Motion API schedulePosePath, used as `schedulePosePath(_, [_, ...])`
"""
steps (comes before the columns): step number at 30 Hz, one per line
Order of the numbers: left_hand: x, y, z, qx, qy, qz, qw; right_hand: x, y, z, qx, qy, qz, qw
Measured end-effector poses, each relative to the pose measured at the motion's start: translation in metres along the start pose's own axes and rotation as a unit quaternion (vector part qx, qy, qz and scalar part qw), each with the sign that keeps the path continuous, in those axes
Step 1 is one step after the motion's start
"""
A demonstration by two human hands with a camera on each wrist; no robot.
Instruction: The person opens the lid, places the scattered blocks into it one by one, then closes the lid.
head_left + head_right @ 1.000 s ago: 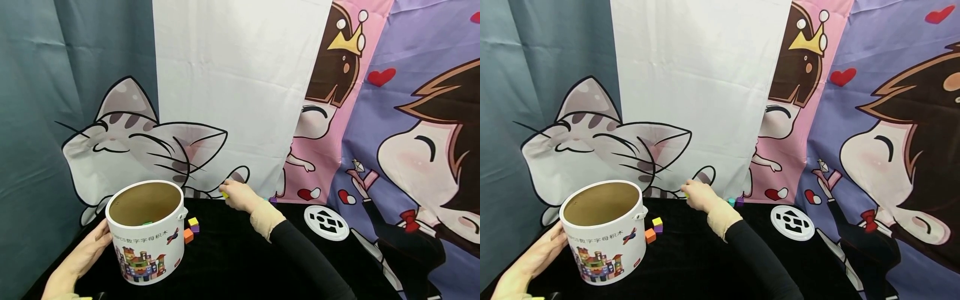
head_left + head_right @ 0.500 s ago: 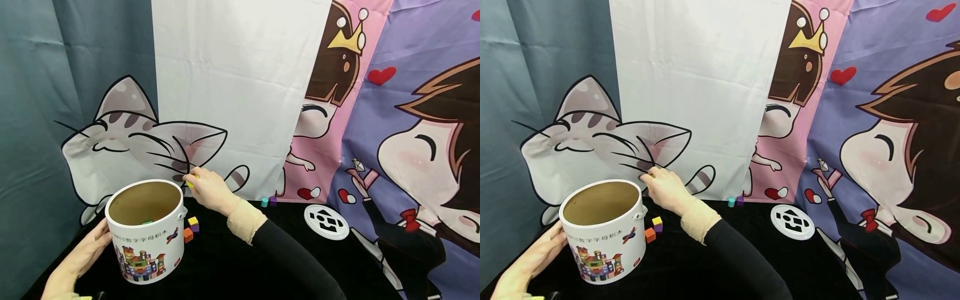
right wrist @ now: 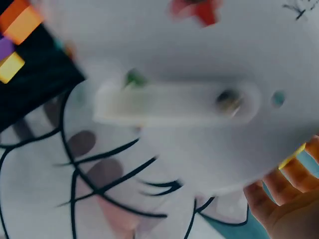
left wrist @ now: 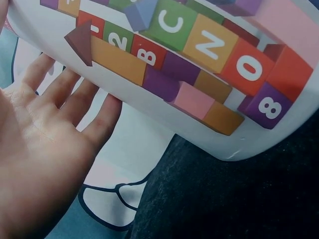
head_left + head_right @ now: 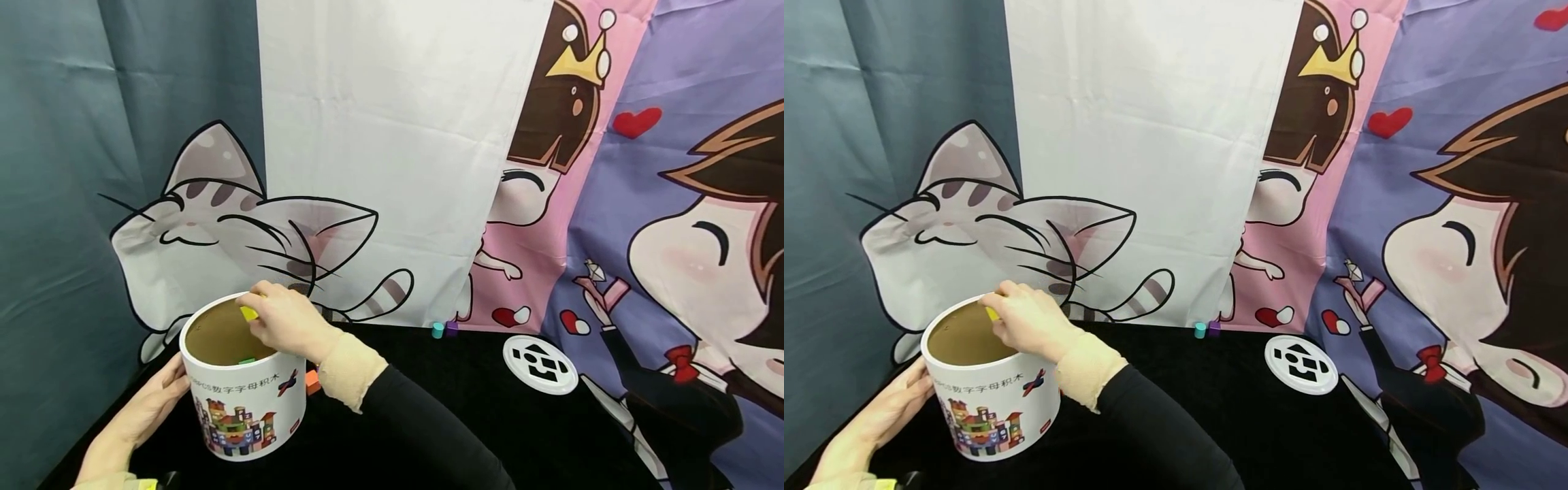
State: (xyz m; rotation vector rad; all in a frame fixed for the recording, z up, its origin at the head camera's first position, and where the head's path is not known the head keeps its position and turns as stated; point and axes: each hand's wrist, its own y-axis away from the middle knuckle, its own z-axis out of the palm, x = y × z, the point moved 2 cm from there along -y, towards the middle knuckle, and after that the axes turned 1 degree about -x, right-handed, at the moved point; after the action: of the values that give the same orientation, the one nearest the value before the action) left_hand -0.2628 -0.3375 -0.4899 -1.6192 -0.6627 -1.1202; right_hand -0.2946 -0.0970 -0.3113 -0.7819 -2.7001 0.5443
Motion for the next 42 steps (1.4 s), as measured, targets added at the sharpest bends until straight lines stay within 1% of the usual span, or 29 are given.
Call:
schedulePosePath(3, [0.000, -0.002, 0.001, -0.003, 0.004, 0.007, 1.0000, -0.010, -0.007, 0.004, -0.020, -0.015, 0.005, 0.9997])
schedulePosePath(5, [0.000, -0.003, 0.001, -0.005, 0.005, 0.009, 0.9999, -0.014, -0.010, 0.009, -0.044, -0.035, 0.020, 0.9982])
schedulePosePath(7, [0.000, -0.003, 0.002, -0.006, 0.004, 0.007, 0.9999, -0.016, -0.012, 0.013, -0.074, -0.069, 0.044, 0.9939])
schedulePosePath(9, [0.000, -0.003, 0.002, -0.007, 0.002, 0.005, 1.0000, -0.016, -0.013, 0.017, -0.107, -0.108, 0.074, 0.9856])
schedulePosePath(11, [0.000, -0.002, 0.002, -0.005, 0.001, 0.003, 1.0000, -0.015, -0.015, 0.021, -0.144, -0.137, 0.099, 0.9751])
schedulePosePath(16, [-0.002, 0.001, 0.003, -0.002, 0.004, -0.002, 1.0000, -0.017, -0.018, 0.030, -0.229, -0.152, 0.132, 0.9522])
schedulePosePath(19, [-0.002, 0.001, 0.005, -0.004, 0.004, -0.003, 1.0000, -0.019, -0.019, 0.033, -0.255, -0.155, 0.147, 0.9431])
schedulePosePath(23, [0.000, 0.000, 0.005, 0.002, -0.004, -0.007, 1.0000, -0.018, -0.019, 0.034, -0.262, -0.157, 0.161, 0.9384])
schedulePosePath(27, [0.001, -0.002, 0.004, 0.002, -0.009, -0.011, 0.9999, -0.017, -0.018, 0.034, -0.254, -0.155, 0.170, 0.9393])
schedulePosePath(32, [-0.001, -0.002, 0.003, -0.003, -0.007, -0.008, 0.9999, -0.017, -0.017, 0.035, -0.249, -0.159, 0.178, 0.9387])
schedulePosePath(37, [-0.001, -0.001, 0.003, 0.000, -0.009, -0.009, 0.9999, -0.017, -0.017, 0.033, -0.238, -0.152, 0.178, 0.9425])
schedulePosePath(42, [-0.001, 0.000, 0.001, 0.002, -0.005, 0.000, 1.0000, -0.019, -0.019, 0.030, -0.215, -0.153, 0.185, 0.9467])
